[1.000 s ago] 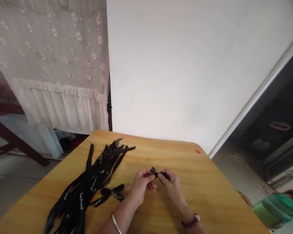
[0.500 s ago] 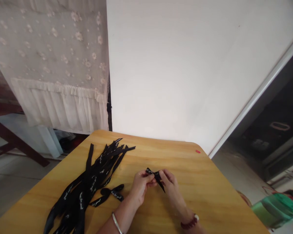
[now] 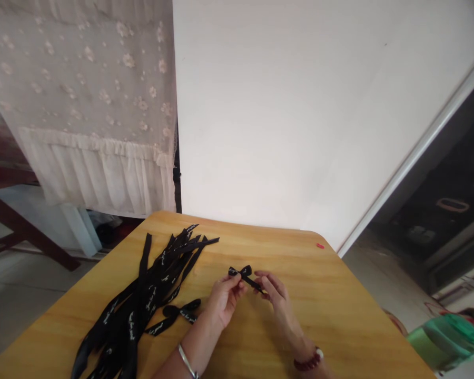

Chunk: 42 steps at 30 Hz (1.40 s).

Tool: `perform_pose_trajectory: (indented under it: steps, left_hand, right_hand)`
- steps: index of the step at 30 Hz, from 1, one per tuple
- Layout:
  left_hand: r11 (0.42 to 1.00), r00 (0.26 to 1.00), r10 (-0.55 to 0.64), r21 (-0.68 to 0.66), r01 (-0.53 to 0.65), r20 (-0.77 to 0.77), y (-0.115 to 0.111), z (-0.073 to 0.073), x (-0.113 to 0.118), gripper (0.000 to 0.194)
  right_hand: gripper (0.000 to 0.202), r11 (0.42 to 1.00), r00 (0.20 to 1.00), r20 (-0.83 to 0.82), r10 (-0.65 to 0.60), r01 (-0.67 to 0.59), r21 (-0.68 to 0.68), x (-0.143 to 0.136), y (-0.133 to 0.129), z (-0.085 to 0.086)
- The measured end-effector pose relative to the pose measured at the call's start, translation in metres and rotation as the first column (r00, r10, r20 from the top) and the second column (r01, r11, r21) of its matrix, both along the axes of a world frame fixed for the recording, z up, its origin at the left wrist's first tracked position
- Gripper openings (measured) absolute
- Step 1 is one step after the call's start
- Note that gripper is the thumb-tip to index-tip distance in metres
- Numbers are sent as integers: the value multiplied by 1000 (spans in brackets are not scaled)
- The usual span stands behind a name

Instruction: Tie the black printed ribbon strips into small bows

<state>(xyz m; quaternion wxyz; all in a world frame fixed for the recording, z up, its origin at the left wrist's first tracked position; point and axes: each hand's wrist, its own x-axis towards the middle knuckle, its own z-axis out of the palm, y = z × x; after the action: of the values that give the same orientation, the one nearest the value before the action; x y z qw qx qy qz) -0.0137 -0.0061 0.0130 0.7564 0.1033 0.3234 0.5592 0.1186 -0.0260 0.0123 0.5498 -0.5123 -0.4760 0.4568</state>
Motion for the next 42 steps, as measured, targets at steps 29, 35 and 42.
perform_pose_trajectory:
  steps: [29, 35, 42]
  left_hand:
    - [984, 985, -174, -44, 174, 2, -7, -1, 3, 9]
    - [979, 978, -198, -70, 194, -65, -7, 0, 4, 10]
    - [988, 997, -60, -142, 51, -56, -5, 6, 0, 17]
  right_hand:
    - [13, 940, 918, 391, -59, -80, 330, -5, 1, -4]
    - [14, 970, 961, 276, -36, -33, 242, -2, 3, -5]
    - [6, 969, 936, 344, -71, -17, 245, -2, 3, -5]
